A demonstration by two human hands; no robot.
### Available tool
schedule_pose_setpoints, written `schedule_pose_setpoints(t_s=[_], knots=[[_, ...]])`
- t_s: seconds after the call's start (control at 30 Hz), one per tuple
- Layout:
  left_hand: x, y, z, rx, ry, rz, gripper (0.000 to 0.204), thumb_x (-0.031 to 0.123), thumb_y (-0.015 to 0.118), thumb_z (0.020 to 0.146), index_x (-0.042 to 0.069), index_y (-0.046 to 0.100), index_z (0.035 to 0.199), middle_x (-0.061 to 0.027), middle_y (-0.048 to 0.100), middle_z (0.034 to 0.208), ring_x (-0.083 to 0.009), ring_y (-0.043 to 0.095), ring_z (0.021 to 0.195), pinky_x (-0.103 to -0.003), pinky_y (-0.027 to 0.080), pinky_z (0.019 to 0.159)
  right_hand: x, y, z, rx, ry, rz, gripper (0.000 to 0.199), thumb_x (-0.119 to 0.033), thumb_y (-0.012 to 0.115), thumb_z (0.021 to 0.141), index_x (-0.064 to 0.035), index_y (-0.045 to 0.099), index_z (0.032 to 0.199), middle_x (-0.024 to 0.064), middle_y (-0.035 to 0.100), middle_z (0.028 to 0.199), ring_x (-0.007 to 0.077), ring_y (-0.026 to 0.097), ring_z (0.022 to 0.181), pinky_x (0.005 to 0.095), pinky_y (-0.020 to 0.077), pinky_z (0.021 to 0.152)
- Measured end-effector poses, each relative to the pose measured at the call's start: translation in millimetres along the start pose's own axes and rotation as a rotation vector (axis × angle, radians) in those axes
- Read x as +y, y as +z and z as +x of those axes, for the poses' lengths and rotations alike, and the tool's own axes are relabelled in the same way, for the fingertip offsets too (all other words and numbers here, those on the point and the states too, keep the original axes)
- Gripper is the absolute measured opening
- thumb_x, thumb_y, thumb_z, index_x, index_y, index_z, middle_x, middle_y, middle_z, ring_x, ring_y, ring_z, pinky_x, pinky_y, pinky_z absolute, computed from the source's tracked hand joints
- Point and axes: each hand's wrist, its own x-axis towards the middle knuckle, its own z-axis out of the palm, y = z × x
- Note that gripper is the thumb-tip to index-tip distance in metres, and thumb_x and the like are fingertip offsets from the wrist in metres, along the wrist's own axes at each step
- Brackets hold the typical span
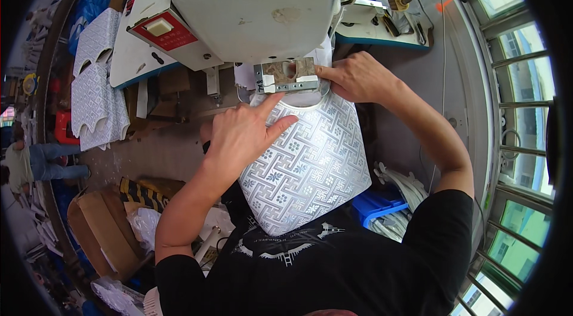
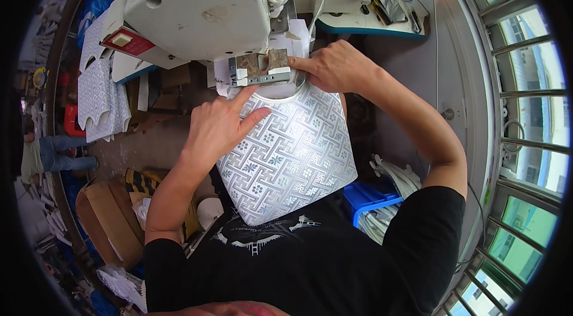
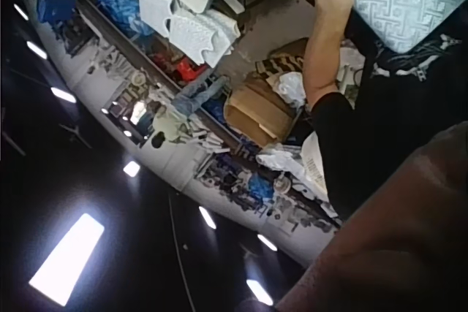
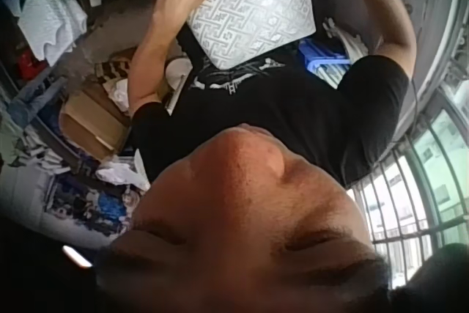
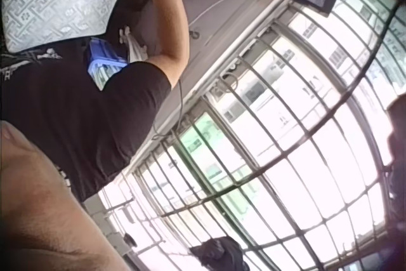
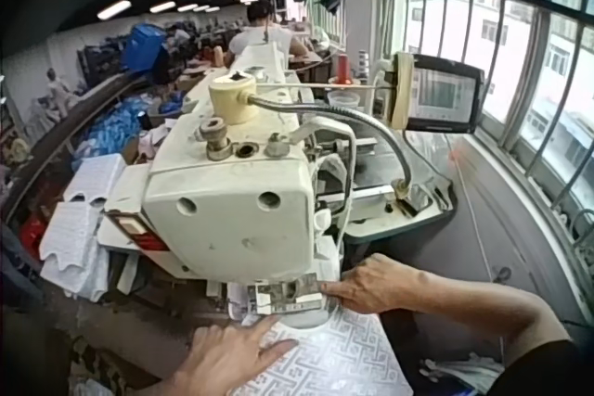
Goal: Using an industrial sewing machine to assemble white patterned handbags.
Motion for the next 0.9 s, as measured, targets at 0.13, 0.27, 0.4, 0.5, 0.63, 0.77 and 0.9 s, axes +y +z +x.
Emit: schedule_pose_setpoints(t_s=[0.13, 0.27, 0.4, 0.5, 0.63, 0.77, 0.9], knots=[[-1.3, 1.1, -0.6, 0.019, 0.013, 0.025, 0.063, 0.068, 0.053, 0.1, 0.018, 0.068, 0.136, -0.0216, 0.073, 0.073, -0.0414, 0.075, 0.069, -0.052, 0.06, 0.062, -3.1, 6.3, 4.3, 0.022, 0.056, -0.03, 0.034, -0.013, 0.064, 0.09, -0.0137, 0.064, 0.124, 0.0074, 0.065, 0.065, 0.0318, 0.067, 0.059, 0.0445, 0.0505, 0.056], [2.1, -1.3, 3.6, -0.04, -0.021, 0.04, 0.066, 0.069, 0.051, 0.101, 0.017, 0.066, 0.138, -0.0224, 0.073, 0.075, -0.0422, 0.075, 0.07, -0.054, 0.06, 0.063, -11.8, 5.3, 1.1, 0.03, 0.115, -0.089, 0.029, -0.015, 0.064, 0.091, -0.013, 0.063, 0.12, 0.0083, 0.065, 0.065, 0.0316, 0.068, 0.059, 0.0446, 0.0501, 0.055], [4.8, -2.3, -1.9, -0.062, -0.042, 0.051, 0.067, 0.07, 0.05, 0.101, 0.018, 0.065, 0.14, -0.0227, 0.073, 0.076, -0.0431, 0.075, 0.072, -0.055, 0.06, 0.064, -21.9, 1.3, 3.7, 0.023, 0.159, -0.089, 0.03, -0.014, 0.064, 0.091, -0.0138, 0.063, 0.121, 0.0095, 0.067, 0.069, 0.031, 0.069, 0.062, 0.0447, 0.0509, 0.056], [1.7, -1.9, -1.6, -0.041, -0.039, 0.062, 0.067, 0.07, 0.05, 0.101, 0.018, 0.065, 0.14, -0.0226, 0.074, 0.076, -0.0435, 0.075, 0.072, -0.055, 0.06, 0.065, -11.2, 0.5, 3.4, 0.016, 0.112, -0.05, 0.033, -0.014, 0.064, 0.091, -0.0141, 0.062, 0.123, 0.0099, 0.068, 0.071, 0.0308, 0.07, 0.063, 0.0449, 0.0515, 0.057], [2.2, 2.2, -0.2, -0.012, -0.018, 0.038, 0.066, 0.069, 0.052, 0.1, 0.016, 0.067, 0.138, -0.0219, 0.073, 0.075, -0.0424, 0.075, 0.071, -0.053, 0.06, 0.064, 11.1, 3.0, 0.1, 0.022, -0.045, -0.01, 0.042, -0.015, 0.065, 0.09, -0.0155, 0.061, 0.131, 0.0102, 0.068, 0.072, 0.0307, 0.07, 0.063, 0.0451, 0.0519, 0.058], [1.9, -0.4, -2.0, -0.004, -0.005, -0.011, 0.065, 0.068, 0.055, 0.099, 0.015, 0.069, 0.134, -0.0215, 0.072, 0.074, -0.041, 0.074, 0.069, -0.051, 0.06, 0.062, 10.7, 14.3, 1.8, 0.094, -0.095, -0.046, 0.052, -0.019, 0.066, 0.091, -0.0196, 0.059, 0.142, 0.01, 0.068, 0.071, 0.0304, 0.07, 0.062, 0.0448, 0.0518, 0.056], [0.9, -1.4, -0.1, 0.019, 0.009, 0.009, 0.063, 0.067, 0.057, 0.099, 0.015, 0.071, 0.131, -0.0206, 0.072, 0.072, -0.0398, 0.074, 0.068, -0.05, 0.06, 0.06, -9.8, 9.1, 3.4, 0.053, 0.039, -0.086, 0.047, -0.019, 0.066, 0.09, -0.0192, 0.06, 0.137, 0.0097, 0.067, 0.072, 0.0298, 0.07, 0.062, 0.0452, 0.0517, 0.056]])
